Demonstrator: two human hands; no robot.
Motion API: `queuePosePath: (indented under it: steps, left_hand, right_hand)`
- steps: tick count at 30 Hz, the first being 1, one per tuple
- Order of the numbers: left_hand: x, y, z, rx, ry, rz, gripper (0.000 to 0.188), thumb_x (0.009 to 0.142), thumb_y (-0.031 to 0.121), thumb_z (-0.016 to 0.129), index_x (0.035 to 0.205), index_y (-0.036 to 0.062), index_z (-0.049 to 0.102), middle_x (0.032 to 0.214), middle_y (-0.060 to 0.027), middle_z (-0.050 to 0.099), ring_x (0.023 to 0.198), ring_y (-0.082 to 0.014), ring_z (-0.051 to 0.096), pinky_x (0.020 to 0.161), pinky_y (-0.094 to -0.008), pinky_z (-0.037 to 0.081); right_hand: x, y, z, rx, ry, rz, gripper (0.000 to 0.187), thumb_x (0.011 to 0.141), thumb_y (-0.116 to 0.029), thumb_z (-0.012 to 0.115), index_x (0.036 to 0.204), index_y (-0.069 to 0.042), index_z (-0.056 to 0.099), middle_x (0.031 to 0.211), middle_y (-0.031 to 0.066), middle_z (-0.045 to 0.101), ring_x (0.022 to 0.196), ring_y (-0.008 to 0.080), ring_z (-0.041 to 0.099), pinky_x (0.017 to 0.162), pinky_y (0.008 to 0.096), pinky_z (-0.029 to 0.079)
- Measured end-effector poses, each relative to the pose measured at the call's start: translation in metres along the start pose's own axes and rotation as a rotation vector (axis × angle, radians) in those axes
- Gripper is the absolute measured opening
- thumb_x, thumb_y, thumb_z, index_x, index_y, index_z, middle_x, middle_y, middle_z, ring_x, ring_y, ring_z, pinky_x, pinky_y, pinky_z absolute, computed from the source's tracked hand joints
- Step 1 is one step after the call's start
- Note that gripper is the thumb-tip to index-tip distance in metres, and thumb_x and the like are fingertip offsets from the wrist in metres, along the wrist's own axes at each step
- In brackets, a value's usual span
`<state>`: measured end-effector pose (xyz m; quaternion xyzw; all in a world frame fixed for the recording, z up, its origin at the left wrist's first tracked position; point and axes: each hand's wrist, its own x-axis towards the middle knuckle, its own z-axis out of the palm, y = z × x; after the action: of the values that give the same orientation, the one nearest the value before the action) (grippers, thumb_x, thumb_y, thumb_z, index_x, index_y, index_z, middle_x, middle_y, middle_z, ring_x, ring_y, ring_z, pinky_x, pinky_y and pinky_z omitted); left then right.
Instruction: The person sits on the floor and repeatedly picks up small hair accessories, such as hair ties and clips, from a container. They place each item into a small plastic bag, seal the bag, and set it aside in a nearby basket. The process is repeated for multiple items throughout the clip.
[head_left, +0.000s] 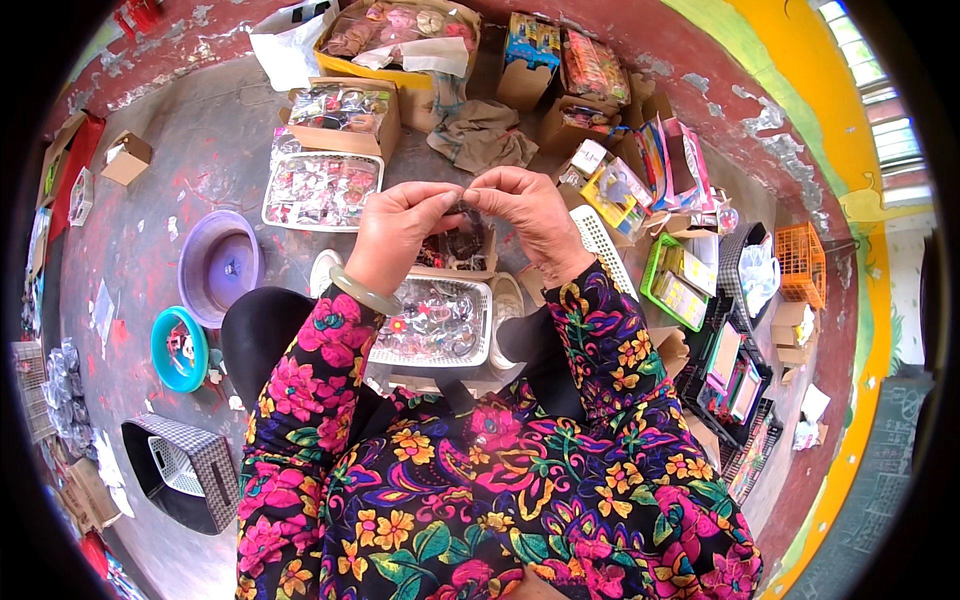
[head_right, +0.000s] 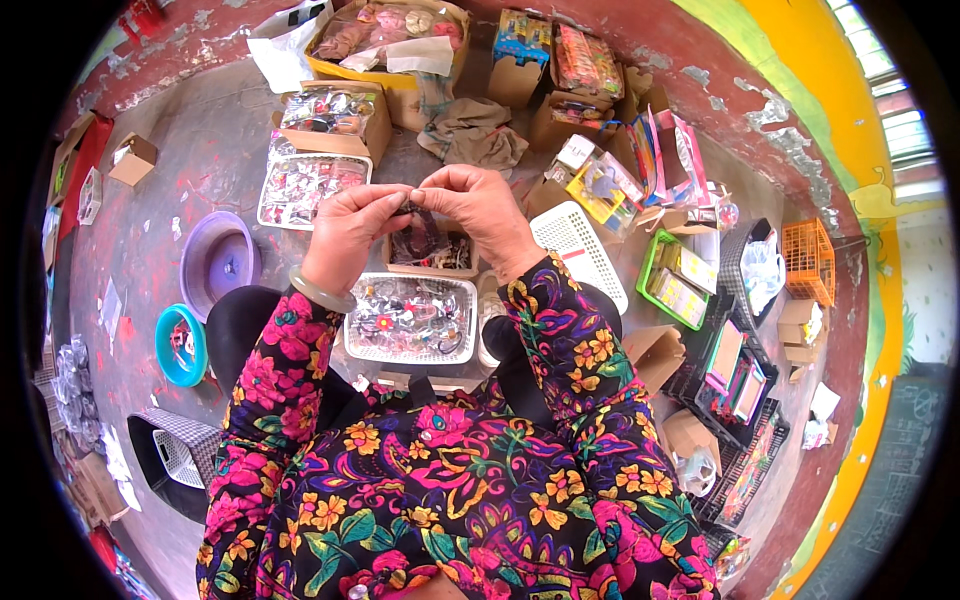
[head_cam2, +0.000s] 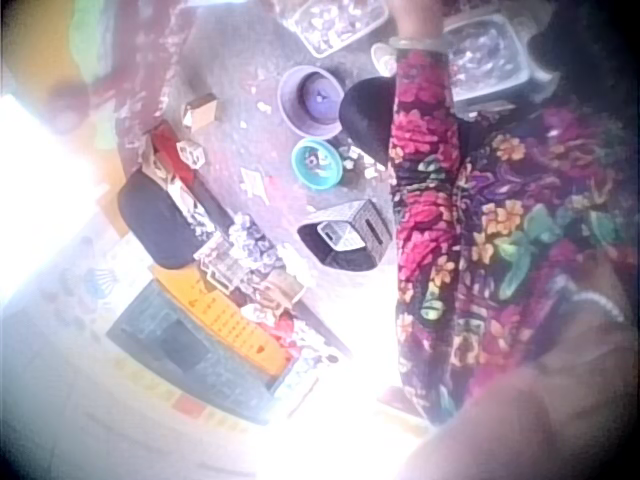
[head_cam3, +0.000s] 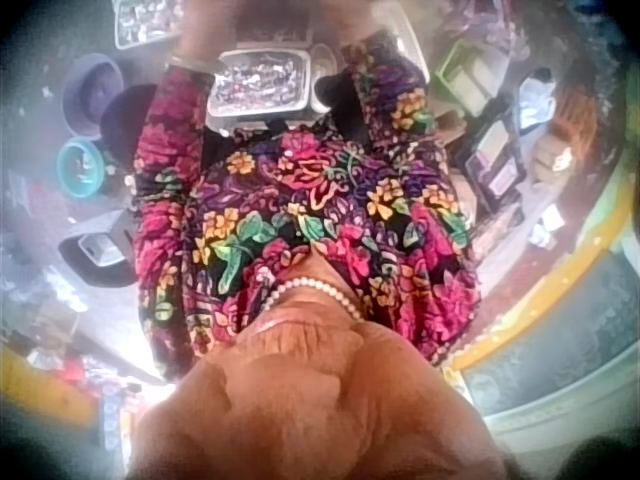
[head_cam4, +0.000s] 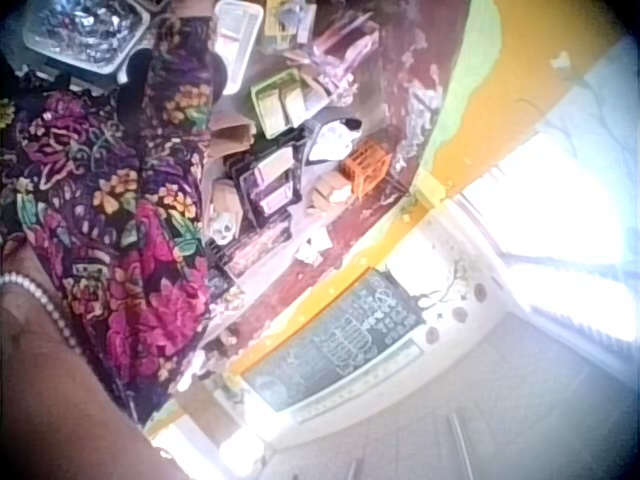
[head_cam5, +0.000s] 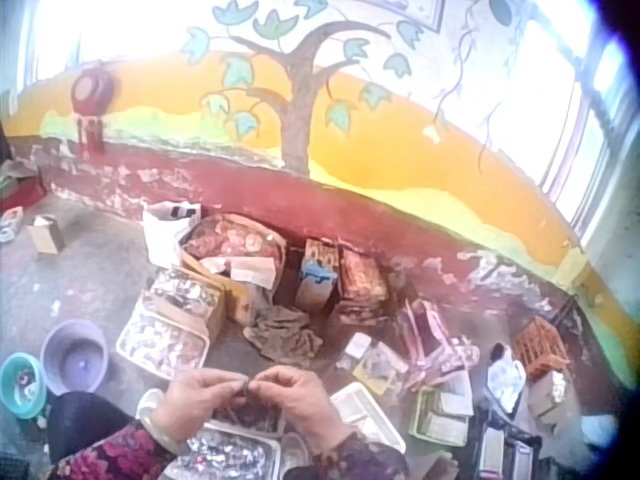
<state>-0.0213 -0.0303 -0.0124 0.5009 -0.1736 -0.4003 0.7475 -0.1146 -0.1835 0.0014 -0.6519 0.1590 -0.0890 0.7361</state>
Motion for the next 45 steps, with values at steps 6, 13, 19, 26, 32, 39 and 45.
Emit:
queuePosePath:
  steps: [6, 13, 19, 26, 32, 39, 45]
  left_hand:
    - [-0.002, 0.005, 0.001, -0.011, -0.005, -0.013, 0.018, 0.088, 0.008, 0.053, 0.099, -0.0037, 0.061, 0.095, -0.009, 0.063, 0.08, -0.0139, 0.062, 0.073, -0.0228, 0.053]
    - [0.0, 0.005, -0.005, -0.151, -0.06, -0.044, 0.019, 0.089, 0.009, 0.052, 0.1, -0.0046, 0.06, 0.096, -0.0097, 0.063, 0.082, -0.0163, 0.062, 0.073, -0.0231, 0.053]
    - [0.0, 0.007, -0.005, -0.144, -0.068, -0.083, 0.021, 0.09, 0.01, 0.051, 0.105, -0.0032, 0.058, 0.102, -0.0106, 0.061, 0.084, -0.0142, 0.062, 0.072, -0.0226, 0.053]
    - [0.002, 0.01, -0.006, 0.238, -0.111, 0.152, 0.023, 0.084, 0.006, 0.058, 0.106, -0.0009, 0.06, 0.105, -0.009, 0.061, 0.09, -0.0109, 0.057, 0.077, -0.0225, 0.047]
    - [0.007, -0.003, -0.01, 0.39, -0.165, 0.205, 0.017, 0.08, 0.003, 0.062, 0.097, -0.003, 0.064, 0.099, -0.0096, 0.062, 0.09, -0.0111, 0.056, 0.081, -0.023, 0.045]
    - [0.002, 0.002, -0.007, 0.407, -0.102, 0.118, 0.012, 0.084, 0.008, 0.06, 0.091, 0.0002, 0.065, 0.076, 0.0003, 0.062, 0.066, -0.0042, 0.053, 0.061, -0.0176, 0.044]
    - [-0.001, 0.014, -0.006, 0.47, -0.063, 0.127, 0.012, 0.084, 0.012, 0.06, 0.089, 0.0006, 0.064, 0.071, 0.0022, 0.06, 0.056, -0.0016, 0.047, 0.048, -0.0157, 0.037]
  right_hand:
    - [-0.005, -0.007, 0.006, 0.059, 0.055, -0.058, 0.011, 0.078, -0.009, 0.066, 0.084, 0.001, 0.066, 0.078, 0.0023, 0.064, 0.073, 0.007, 0.056, 0.067, 0.0197, 0.042]
    - [-0.004, -0.008, 0.0, 0.033, 0.07, -0.07, 0.01, 0.077, -0.008, 0.067, 0.082, 0.001, 0.068, 0.075, 0.0028, 0.064, 0.071, 0.007, 0.056, 0.065, 0.0196, 0.042]
    - [-0.005, -0.009, -0.001, 0.002, 0.112, -0.055, 0.01, 0.076, -0.009, 0.067, 0.081, 0.001, 0.068, 0.073, 0.0018, 0.064, 0.07, 0.0056, 0.054, 0.064, 0.0192, 0.041]
    - [-0.005, -0.012, -0.008, -0.292, 0.068, -0.261, 0.01, 0.076, -0.008, 0.067, 0.079, 0.001, 0.068, 0.072, 0.0011, 0.06, 0.066, 0.0066, 0.053, 0.06, 0.021, 0.041]
    - [-0.007, -0.009, -0.002, -0.405, -0.027, -0.363, 0.008, 0.075, -0.007, 0.067, 0.077, 0.001, 0.067, 0.071, 0.0037, 0.059, 0.066, 0.0096, 0.054, 0.059, 0.0227, 0.042]
    - [-0.01, -0.012, 0.002, -0.353, 0.021, -0.354, 0.008, 0.076, -0.007, 0.067, 0.075, 0.001, 0.066, 0.069, 0.0017, 0.056, 0.065, 0.0077, 0.052, 0.057, 0.0222, 0.04]
    - [-0.011, -0.014, -0.001, -0.268, 0.07, -0.285, 0.011, 0.078, -0.009, 0.066, 0.076, 0.002, 0.066, 0.069, -0.0014, 0.055, 0.064, 0.0052, 0.05, 0.056, 0.0213, 0.04]
